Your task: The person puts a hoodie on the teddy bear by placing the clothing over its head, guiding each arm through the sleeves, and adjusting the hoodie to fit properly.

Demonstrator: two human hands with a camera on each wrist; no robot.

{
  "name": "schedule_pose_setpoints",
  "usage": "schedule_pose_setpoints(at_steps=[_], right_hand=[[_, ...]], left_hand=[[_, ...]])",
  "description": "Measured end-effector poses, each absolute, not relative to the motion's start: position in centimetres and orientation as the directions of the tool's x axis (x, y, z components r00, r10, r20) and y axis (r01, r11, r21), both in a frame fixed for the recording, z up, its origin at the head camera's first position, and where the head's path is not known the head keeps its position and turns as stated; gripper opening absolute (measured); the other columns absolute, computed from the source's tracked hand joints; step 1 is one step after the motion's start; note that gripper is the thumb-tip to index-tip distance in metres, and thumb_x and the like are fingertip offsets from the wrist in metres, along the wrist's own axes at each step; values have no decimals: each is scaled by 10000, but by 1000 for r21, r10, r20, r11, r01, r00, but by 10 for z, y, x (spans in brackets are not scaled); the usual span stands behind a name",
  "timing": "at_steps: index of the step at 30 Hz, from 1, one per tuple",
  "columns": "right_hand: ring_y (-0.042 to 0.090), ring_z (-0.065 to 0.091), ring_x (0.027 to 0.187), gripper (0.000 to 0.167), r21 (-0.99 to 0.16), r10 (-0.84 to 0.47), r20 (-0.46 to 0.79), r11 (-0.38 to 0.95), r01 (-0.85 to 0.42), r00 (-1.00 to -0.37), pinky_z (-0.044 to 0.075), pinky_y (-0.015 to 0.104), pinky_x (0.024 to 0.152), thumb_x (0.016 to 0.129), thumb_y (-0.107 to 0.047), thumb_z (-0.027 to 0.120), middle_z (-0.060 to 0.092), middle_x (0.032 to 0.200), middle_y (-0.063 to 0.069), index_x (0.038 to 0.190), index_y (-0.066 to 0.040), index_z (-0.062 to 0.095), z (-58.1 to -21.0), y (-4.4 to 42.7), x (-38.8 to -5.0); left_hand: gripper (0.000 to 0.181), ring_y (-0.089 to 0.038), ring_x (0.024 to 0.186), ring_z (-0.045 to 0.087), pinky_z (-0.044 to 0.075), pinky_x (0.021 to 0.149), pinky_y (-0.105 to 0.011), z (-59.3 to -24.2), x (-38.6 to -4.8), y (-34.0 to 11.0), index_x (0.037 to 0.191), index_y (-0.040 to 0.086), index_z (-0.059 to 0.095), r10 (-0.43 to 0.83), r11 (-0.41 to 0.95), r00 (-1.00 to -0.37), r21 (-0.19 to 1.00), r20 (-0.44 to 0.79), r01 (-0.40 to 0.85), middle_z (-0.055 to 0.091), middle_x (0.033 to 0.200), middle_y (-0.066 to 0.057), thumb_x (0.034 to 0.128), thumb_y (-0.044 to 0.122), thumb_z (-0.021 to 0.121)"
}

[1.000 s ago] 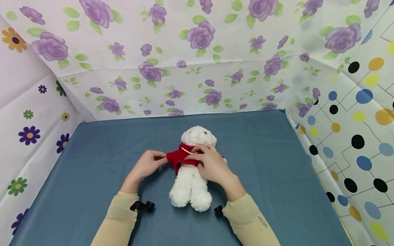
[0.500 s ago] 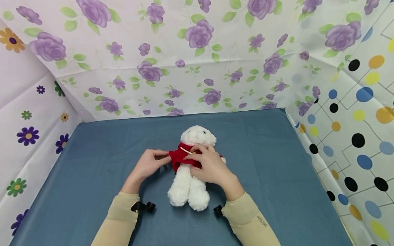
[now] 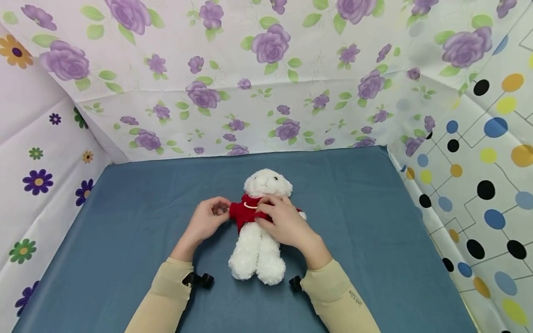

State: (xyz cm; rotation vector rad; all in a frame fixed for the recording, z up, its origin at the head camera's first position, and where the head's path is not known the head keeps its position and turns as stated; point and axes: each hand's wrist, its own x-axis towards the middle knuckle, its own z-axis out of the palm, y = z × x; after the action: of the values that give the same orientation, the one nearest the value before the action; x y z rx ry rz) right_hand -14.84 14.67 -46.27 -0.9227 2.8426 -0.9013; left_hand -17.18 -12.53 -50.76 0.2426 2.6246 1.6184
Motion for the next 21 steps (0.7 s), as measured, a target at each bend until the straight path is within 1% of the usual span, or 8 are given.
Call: schedule_pose_setpoints(at_steps=[3, 6, 9, 13, 16, 19, 21], right_hand=[[346, 495, 1299, 218, -537, -545, 135, 662, -523, -828, 499, 527, 1046, 1053, -232, 698, 606, 1408, 95, 1235, -128, 756, -462, 148, -148], [336, 499, 1287, 228, -540, -548, 130, 660, -522, -826, 499, 520, 1041, 1058, -226, 687, 607, 1394, 93, 1247, -116, 752, -461, 150, -148], [326, 501, 1275, 208, -544, -557, 138, 648, -533, -819, 498, 513, 1037, 1065, -223, 679, 609, 1381, 80, 1231, -126, 758, -461, 149, -149], [320, 500, 1270, 185, -551, -561, 153, 634, -542, -813, 494, 515, 1040, 1061, -222, 684, 612, 1368, 67, 1204, -139, 768, -462, 149, -150], [321, 493, 1284, 188, -557, -554, 156, 634, -536, -818, 487, 525, 1051, 1056, -221, 693, 610, 1371, 65, 1209, -144, 771, -463, 149, -150], [337, 493, 1293, 187, -554, -551, 161, 636, -537, -819, 484, 540, 1055, 1050, -217, 704, 612, 1371, 73, 1206, -141, 772, -463, 149, -149], [346, 498, 1290, 181, -549, -555, 165, 635, -543, -815, 481, 545, 1057, 1052, -219, 703, 614, 1370, 78, 1199, -140, 774, -464, 148, -149]], left_hand=[[179, -195, 730, 599, 492, 663, -290, -508, -172, -124, 1063, 79, 808, 138, 410, -989, 907, 44, 97, 709, 869, -37, 947, -27, 724], [252, -209, 745, 579, 479, 670, -288, -508, -173, -122, 1102, 78, 834, 147, 402, -988, 910, 47, 103, 701, 865, -38, 932, -43, 692], [313, -223, 766, 575, 474, 675, -299, -507, -172, -124, 1172, 88, 835, 171, 411, -984, 904, 48, 116, 721, 922, -26, 941, -36, 663], [346, -210, 779, 577, 477, 686, -307, -506, -171, -127, 1286, 67, 785, 230, 452, -972, 879, 47, 150, 724, 989, -35, 974, -4, 652], [373, -184, 785, 597, 500, 690, -306, -505, -171, -129, 1337, 29, 745, 281, 467, -959, 866, 45, 178, 716, 1036, -55, 968, 8, 696], [425, -166, 779, 618, 526, 675, -309, -505, -171, -129, 1350, 8, 730, 320, 473, -946, 857, 53, 207, 717, 1076, -66, 929, 29, 788], [413, -159, 737, 619, 526, 648, -312, -505, -171, -127, 1311, 12, 753, 313, 498, -948, 838, 67, 223, 726, 1011, -63, 914, 75, 845]])
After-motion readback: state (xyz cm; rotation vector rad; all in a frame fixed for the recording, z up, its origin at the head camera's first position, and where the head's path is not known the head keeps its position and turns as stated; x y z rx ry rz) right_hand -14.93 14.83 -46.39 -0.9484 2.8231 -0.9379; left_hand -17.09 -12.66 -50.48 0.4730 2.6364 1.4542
